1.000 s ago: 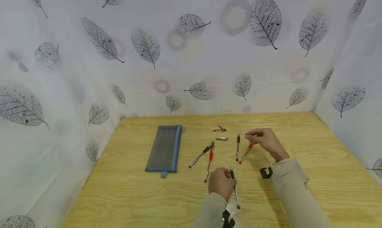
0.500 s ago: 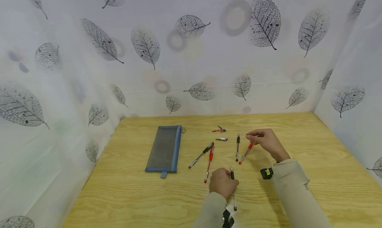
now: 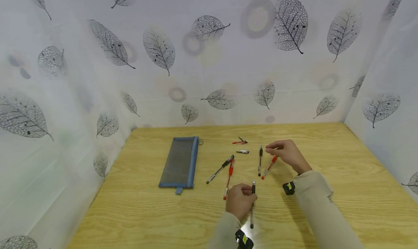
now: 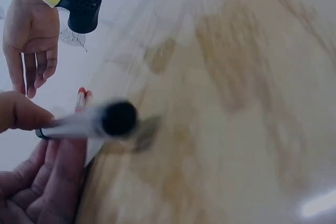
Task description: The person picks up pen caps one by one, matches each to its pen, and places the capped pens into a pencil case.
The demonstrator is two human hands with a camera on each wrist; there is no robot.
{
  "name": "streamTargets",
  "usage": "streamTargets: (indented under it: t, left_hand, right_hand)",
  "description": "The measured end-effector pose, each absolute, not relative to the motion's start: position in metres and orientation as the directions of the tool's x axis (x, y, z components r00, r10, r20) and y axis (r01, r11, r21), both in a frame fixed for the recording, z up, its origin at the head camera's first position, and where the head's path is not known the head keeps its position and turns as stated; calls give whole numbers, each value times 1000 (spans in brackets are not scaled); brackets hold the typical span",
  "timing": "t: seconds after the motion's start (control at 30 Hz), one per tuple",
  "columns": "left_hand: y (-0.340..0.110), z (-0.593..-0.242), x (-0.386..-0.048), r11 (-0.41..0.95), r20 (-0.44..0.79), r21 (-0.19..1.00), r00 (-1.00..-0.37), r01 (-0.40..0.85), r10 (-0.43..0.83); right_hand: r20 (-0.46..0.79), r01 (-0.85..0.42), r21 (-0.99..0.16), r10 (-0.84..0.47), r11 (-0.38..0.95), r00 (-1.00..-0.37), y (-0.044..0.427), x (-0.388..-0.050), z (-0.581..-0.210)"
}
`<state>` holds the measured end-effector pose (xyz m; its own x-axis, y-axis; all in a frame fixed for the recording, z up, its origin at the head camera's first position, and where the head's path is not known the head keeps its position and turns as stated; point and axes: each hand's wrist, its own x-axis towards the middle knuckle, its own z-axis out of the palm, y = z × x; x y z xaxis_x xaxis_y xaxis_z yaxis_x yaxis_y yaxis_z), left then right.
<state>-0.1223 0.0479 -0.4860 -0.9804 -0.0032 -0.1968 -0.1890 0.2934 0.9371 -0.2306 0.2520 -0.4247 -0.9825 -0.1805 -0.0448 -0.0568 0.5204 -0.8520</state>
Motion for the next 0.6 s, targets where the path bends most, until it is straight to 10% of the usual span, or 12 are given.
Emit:
streamTargets:
  t: [0.6]
  left_hand:
    - [34,-490,-121,-8,-288,957,-954,-290,89]
  right_hand:
    - [-22,-204,-674,-295,710,-955,200,-273,-435]
